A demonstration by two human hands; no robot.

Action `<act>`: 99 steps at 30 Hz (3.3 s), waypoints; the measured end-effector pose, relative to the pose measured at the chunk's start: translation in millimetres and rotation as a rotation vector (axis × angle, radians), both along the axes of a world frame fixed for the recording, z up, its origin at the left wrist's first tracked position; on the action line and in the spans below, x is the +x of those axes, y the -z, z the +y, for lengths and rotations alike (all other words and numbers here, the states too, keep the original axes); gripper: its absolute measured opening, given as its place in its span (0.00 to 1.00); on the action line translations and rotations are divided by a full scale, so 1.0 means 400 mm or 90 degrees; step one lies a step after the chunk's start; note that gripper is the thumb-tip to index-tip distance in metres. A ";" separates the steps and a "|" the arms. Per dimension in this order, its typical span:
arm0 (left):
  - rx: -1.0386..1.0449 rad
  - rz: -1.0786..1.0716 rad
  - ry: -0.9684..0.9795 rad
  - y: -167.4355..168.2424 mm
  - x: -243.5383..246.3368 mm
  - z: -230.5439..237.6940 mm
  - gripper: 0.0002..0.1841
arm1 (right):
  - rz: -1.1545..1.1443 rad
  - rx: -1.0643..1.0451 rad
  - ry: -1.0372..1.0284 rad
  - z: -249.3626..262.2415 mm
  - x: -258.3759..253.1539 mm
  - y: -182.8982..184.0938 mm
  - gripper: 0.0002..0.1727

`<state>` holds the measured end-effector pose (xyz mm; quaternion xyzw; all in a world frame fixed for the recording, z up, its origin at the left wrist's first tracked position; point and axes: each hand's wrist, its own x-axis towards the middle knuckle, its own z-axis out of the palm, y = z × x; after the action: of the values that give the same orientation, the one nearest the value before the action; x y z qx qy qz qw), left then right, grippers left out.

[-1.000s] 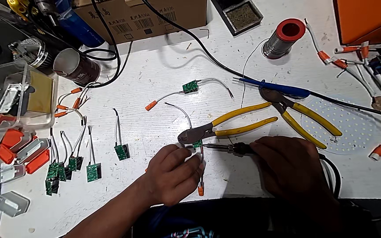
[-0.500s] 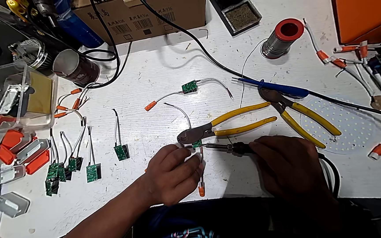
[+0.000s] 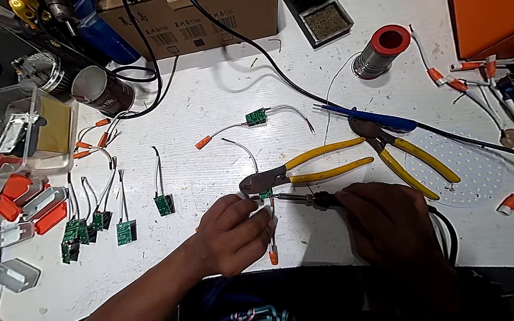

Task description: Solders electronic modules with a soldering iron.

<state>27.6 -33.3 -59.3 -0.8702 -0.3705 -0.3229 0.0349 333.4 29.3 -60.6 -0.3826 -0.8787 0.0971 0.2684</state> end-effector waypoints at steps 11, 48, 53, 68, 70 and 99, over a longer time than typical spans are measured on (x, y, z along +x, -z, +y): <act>-0.001 0.003 -0.001 -0.001 0.000 0.000 0.05 | 0.004 -0.003 -0.001 0.000 -0.002 0.000 0.14; -0.002 0.034 -0.019 -0.003 0.008 0.003 0.05 | 0.000 -0.005 -0.004 0.003 -0.001 0.002 0.14; -0.002 0.039 -0.021 -0.003 0.007 0.004 0.05 | 0.000 -0.006 0.000 0.002 -0.002 0.003 0.14; 0.001 0.040 -0.024 -0.002 0.007 0.004 0.05 | -0.001 -0.010 0.001 0.001 -0.002 0.002 0.14; 0.000 0.040 -0.024 -0.002 0.007 0.003 0.05 | 0.000 -0.011 0.001 0.001 -0.002 0.001 0.14; -0.004 0.038 -0.025 -0.002 0.007 0.004 0.05 | 0.019 -0.017 0.005 0.001 0.002 0.003 0.14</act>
<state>30.4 -31.8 -58.3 -0.8721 -0.3872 -0.2949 0.0498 334.1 29.5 -62.0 -0.3880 -0.8718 0.1131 0.2767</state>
